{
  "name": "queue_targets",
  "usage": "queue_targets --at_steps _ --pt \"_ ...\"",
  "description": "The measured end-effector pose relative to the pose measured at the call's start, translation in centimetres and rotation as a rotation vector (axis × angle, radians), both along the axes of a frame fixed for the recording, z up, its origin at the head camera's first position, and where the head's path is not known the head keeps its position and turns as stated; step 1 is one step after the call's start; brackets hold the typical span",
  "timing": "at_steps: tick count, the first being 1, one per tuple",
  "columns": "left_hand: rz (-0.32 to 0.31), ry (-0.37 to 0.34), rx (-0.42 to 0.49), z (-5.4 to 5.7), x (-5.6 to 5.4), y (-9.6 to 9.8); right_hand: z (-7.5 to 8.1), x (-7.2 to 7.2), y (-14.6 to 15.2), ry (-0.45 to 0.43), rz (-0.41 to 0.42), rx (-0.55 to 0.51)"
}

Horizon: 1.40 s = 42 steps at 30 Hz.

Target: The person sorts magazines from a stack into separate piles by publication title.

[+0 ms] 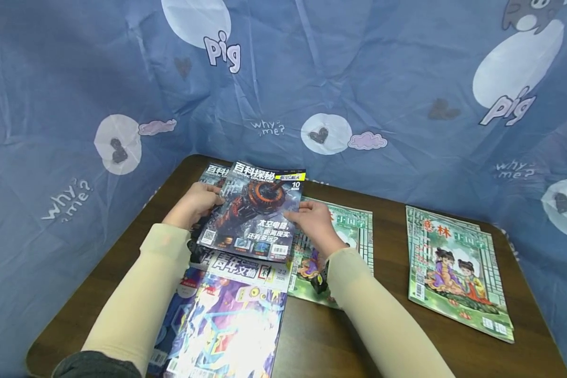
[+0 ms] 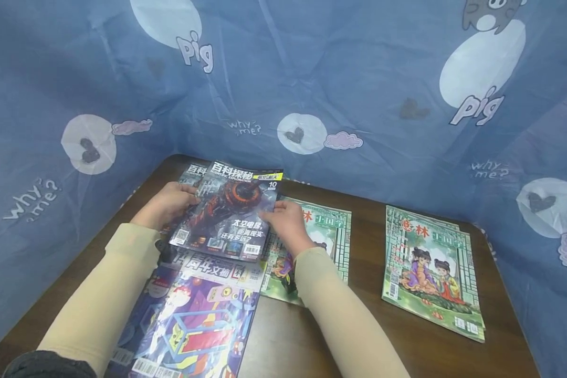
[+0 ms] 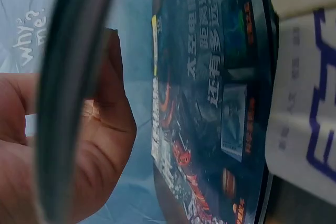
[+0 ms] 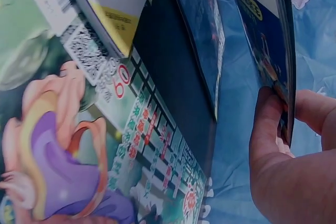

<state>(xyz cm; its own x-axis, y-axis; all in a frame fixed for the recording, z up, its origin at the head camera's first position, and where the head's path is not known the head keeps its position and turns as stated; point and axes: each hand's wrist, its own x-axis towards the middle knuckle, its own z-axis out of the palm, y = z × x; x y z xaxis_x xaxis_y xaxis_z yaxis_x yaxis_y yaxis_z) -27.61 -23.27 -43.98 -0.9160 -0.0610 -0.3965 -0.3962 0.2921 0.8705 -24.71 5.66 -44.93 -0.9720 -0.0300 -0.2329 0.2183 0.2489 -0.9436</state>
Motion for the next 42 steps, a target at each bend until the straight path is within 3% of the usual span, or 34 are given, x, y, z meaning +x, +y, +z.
queue_targets --at_steps 12,18,23,28,35,42 --pt "0.06 0.003 -0.07 -0.3 -1.5 -1.6 -1.1 -1.7 -2.6 0.034 -0.004 -0.037" --pt "0.109 -0.007 -0.03 -0.8 -2.1 -2.2 -1.1 -2.7 -3.7 -0.019 -0.016 -0.091" --pt "0.147 0.016 -0.06 -1.3 -2.8 -2.8 -0.8 -3.7 -4.3 -0.096 -0.011 -0.202" --pt "0.194 0.01 -0.079 -1.4 -3.3 -3.1 -0.6 -4.5 -4.8 -0.139 0.024 -0.226" --pt "0.196 -0.041 -0.102 -2.5 -4.4 -3.4 -1.6 -4.9 -5.3 -0.161 -0.028 -0.189" --pt "0.153 0.027 -0.241 -3.1 -4.3 -4.2 -1.9 -4.9 -6.1 -0.174 -0.028 -0.162"
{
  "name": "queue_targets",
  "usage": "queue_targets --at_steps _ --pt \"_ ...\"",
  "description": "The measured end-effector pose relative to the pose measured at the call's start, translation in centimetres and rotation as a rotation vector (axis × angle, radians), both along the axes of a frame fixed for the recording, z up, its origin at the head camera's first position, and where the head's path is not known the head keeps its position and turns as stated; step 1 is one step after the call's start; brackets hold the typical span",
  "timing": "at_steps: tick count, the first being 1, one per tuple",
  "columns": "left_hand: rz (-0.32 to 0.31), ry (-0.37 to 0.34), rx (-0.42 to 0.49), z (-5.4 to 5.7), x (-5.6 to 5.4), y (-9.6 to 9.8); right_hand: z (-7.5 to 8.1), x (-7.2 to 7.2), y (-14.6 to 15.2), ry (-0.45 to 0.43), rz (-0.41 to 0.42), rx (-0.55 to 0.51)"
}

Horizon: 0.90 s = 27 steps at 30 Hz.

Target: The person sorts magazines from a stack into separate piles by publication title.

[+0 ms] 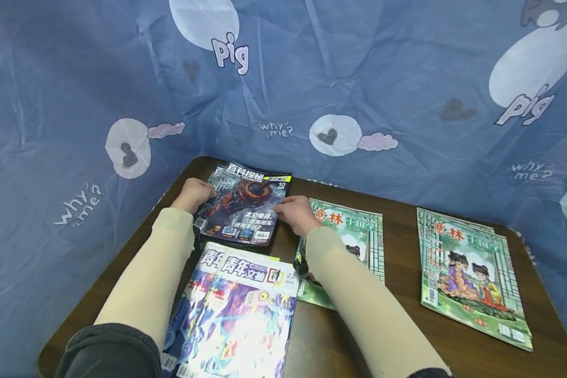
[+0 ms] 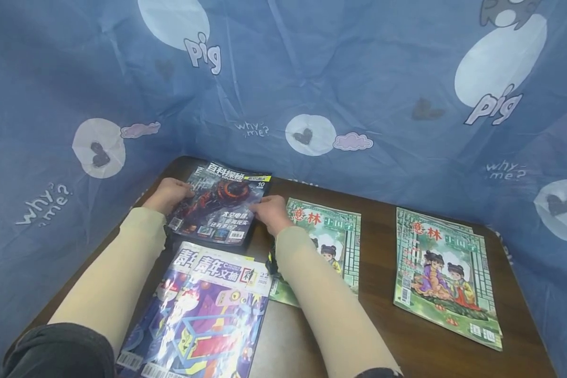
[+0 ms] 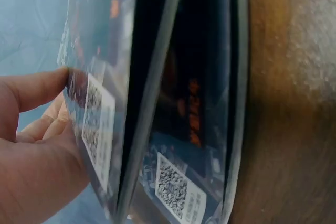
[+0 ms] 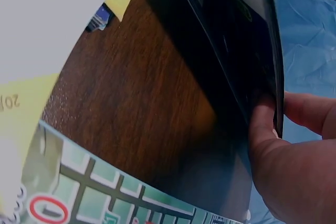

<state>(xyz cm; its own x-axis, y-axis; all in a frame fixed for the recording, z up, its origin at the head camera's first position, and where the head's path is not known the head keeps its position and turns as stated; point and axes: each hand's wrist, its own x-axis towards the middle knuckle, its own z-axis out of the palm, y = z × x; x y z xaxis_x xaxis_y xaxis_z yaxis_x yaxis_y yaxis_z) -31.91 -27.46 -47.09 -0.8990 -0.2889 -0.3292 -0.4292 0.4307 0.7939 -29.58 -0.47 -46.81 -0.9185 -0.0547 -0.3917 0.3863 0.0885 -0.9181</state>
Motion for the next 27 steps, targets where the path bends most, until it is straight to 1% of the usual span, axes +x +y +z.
queue_targets --at_steps 3,5,10,13,17,21,24,27 --pt "-0.009 0.038 -0.045 0.1 0.2 0.1 0.0 -0.1 -0.2 -0.003 -0.009 -0.004" --pt "-0.01 0.067 -0.083 0.2 0.3 0.1 0.0 -0.2 -0.2 0.0 -0.014 -0.027" --pt "0.026 0.09 -0.205 0.0 0.7 -0.1 -0.2 -0.5 -0.4 -0.018 -0.025 -0.113" --pt "0.025 0.117 -0.292 0.0 0.9 -0.1 -0.3 -0.3 -0.5 -0.033 -0.029 -0.135" --pt "0.014 0.159 -0.364 -0.3 0.7 0.0 -0.2 -0.1 -0.6 -0.023 -0.036 -0.124" --pt "0.024 0.161 -0.401 -0.3 0.8 0.1 -0.5 0.1 -0.5 -0.014 -0.028 -0.113" --pt "0.016 0.165 -0.426 -0.1 1.0 0.1 -0.9 0.3 0.0 0.002 -0.003 -0.058" --pt "-0.002 0.19 -0.419 -0.1 1.1 0.1 -1.1 0.4 0.5 0.029 0.02 0.001"
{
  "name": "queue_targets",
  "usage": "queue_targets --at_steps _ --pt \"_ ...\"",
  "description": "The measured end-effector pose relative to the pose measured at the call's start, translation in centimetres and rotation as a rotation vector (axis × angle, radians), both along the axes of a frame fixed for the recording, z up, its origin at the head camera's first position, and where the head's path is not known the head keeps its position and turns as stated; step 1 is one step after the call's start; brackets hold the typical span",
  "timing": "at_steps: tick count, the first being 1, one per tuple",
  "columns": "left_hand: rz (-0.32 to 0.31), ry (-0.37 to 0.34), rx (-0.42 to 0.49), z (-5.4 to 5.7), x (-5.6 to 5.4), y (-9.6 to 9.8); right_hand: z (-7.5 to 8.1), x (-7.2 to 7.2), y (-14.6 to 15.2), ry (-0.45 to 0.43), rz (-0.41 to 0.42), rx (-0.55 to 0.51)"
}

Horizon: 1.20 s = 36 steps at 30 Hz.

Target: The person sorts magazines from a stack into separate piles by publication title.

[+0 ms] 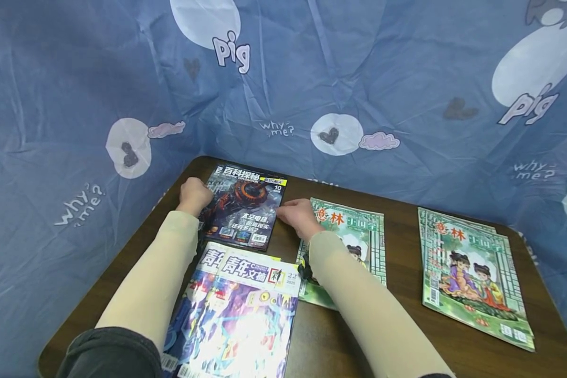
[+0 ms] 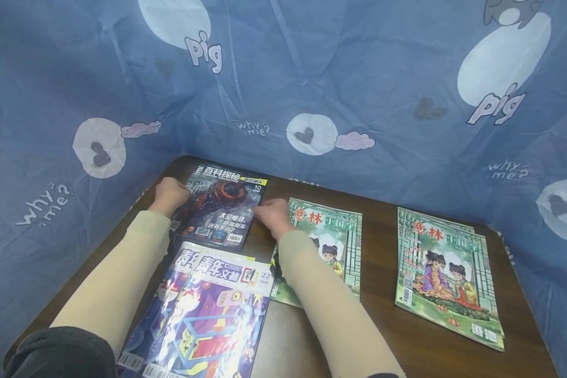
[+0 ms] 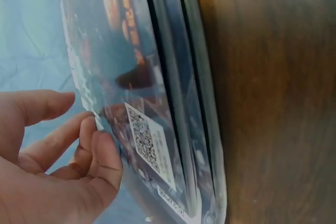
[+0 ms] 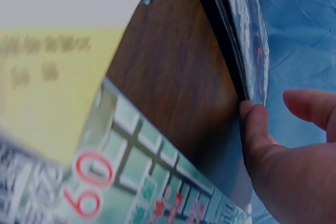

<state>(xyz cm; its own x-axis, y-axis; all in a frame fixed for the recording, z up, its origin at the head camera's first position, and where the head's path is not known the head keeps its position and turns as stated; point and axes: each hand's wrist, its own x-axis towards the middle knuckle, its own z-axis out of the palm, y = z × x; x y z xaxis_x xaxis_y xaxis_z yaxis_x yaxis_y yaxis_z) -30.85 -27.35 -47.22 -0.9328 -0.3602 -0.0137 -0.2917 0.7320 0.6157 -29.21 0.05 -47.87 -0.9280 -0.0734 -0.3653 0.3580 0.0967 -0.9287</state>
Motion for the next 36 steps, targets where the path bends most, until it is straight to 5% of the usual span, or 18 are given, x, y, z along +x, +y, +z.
queue_targets --at_steps 8,14,17,26,31,36 --pt "-0.047 0.066 0.067 0.1 0.2 1.9 0.7 0.8 1.5 0.072 0.025 -0.009" --pt "-0.098 0.051 0.269 2.0 1.3 4.9 2.4 2.0 3.6 0.123 0.076 0.003" --pt "-0.153 0.058 0.39 3.5 2.2 6.5 3.5 2.6 4.7 0.161 0.095 0.026" --pt "-0.3 0.093 0.522 7.0 5.8 11.7 6.0 5.6 9.1 0.282 0.058 0.103" --pt "-0.371 0.141 0.498 8.6 8.4 13.8 7.1 7.9 12.1 0.339 0.007 0.143" --pt "-0.407 0.182 0.454 8.7 10.3 15.6 7.4 9.6 15.0 0.392 -0.034 0.184"
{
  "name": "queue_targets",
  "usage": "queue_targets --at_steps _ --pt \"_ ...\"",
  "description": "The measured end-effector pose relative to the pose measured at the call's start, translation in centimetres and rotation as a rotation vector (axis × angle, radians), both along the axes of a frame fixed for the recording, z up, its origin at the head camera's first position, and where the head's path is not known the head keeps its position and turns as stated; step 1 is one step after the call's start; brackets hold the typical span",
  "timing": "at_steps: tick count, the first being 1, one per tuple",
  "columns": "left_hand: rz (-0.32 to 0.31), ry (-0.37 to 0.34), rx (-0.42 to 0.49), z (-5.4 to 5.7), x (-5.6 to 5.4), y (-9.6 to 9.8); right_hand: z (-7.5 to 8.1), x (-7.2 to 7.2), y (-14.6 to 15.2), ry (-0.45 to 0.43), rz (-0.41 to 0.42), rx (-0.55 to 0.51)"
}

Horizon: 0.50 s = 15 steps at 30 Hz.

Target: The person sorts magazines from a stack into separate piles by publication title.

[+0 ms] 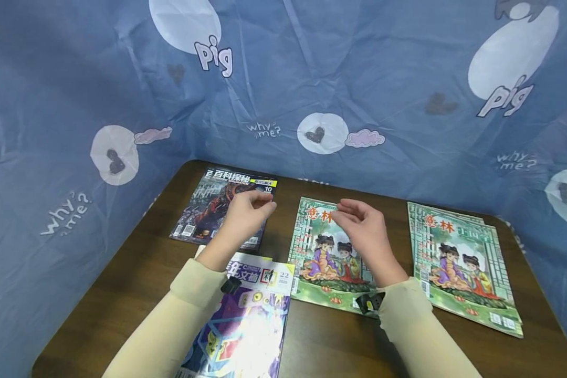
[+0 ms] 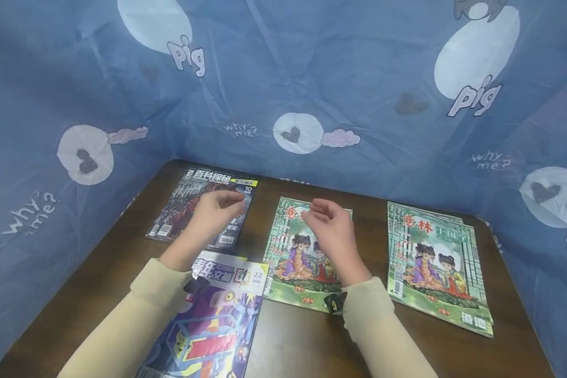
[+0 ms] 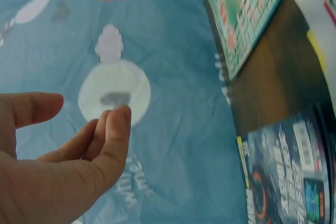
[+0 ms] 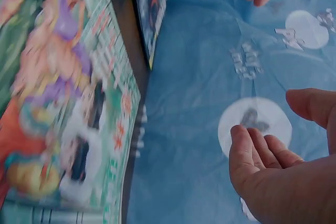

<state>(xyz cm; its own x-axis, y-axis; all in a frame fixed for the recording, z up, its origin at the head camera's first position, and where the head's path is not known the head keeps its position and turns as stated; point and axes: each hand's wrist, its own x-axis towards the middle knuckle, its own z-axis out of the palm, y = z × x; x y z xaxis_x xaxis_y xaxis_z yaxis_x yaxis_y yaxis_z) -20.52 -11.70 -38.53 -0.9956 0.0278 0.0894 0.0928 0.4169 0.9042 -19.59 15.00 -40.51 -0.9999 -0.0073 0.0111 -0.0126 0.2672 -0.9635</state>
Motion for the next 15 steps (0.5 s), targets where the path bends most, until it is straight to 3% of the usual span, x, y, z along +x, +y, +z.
queue_targets --at_steps 5,15 --pt "-0.003 0.064 0.005 -1.0 1.3 1.5 -0.7 2.0 3.4 0.02 -0.051 0.051" --pt "0.036 0.033 0.11 -1.8 2.9 3.0 -2.0 4.8 7.3 -0.037 -0.173 0.034"
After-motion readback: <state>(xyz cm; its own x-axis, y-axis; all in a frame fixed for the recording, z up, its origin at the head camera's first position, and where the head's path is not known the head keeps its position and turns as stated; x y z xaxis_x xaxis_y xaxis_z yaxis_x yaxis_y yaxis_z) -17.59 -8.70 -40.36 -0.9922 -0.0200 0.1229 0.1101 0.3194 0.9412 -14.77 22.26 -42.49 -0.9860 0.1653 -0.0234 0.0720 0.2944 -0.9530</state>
